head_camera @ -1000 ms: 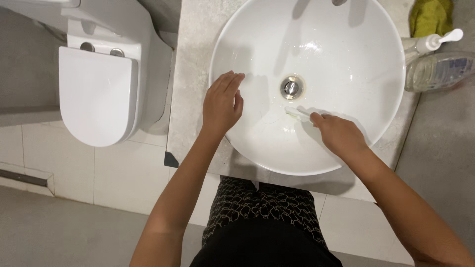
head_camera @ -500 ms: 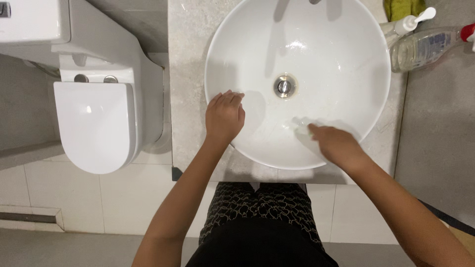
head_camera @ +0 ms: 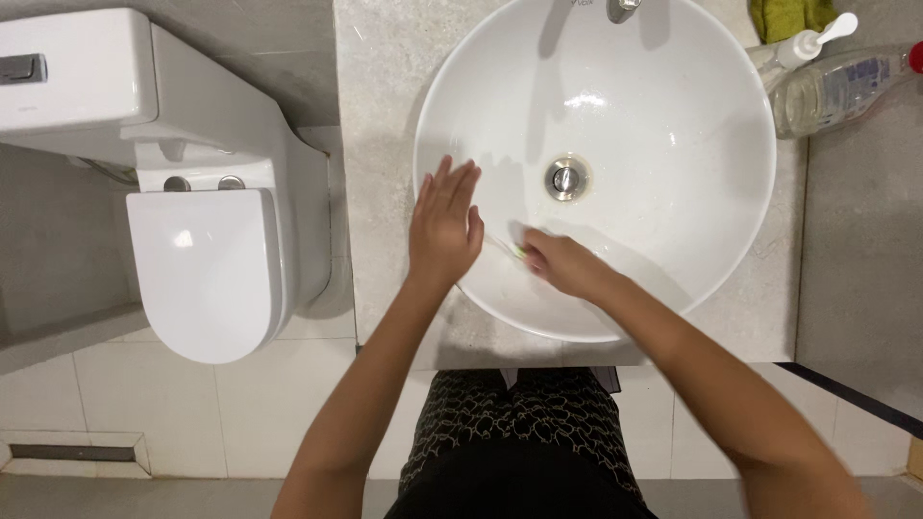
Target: The person scrubs a bathroom faucet with a toothbrush, then sprays cleaning liquid onto the counter and continues scrubbing with the toothbrush.
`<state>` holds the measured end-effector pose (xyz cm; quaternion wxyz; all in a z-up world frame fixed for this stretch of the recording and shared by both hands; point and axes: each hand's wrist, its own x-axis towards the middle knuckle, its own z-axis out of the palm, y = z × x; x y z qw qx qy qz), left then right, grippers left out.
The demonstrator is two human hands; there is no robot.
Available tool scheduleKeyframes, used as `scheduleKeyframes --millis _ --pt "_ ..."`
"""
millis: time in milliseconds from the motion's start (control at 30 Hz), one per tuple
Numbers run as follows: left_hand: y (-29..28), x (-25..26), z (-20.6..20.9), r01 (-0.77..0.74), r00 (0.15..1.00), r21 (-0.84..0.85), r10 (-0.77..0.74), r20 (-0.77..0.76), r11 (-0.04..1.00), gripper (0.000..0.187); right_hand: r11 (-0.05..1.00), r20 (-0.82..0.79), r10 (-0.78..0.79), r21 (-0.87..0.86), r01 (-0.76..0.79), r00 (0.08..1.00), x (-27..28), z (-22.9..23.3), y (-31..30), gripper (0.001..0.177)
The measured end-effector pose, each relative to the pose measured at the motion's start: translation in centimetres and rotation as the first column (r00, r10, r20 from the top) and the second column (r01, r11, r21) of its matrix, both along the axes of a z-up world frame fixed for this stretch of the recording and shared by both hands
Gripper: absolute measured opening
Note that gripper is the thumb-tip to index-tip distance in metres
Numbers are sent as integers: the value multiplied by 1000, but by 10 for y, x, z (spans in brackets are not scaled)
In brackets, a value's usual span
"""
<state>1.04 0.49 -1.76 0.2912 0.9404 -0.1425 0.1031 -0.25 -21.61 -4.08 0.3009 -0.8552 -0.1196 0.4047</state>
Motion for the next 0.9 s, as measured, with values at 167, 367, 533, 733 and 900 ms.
scheduleKeyframes --millis 167,367,533,733,900 --pt "9 18 4 37 999 82 -37 -10 996 62 883 310 -469 196 427 827 64 -36 47 10" --pt "8 24 -4 2 1000 80 -2 -6 997 62 738 548 -618 158 657 563 99 -50 43 7" --pt "7 27 -4 -26 1000 97 26 0 995 60 810 408 -546 34 586 731 92 -32 70 10" --pt "7 29 -1 -4 999 74 6 -32 997 58 332 -178 -901 307 892 397 96 -34 100 12" --pt "8 30 0 16 998 80 -10 -70 997 57 202 -318 -901 294 934 295 110 -47 93 14"
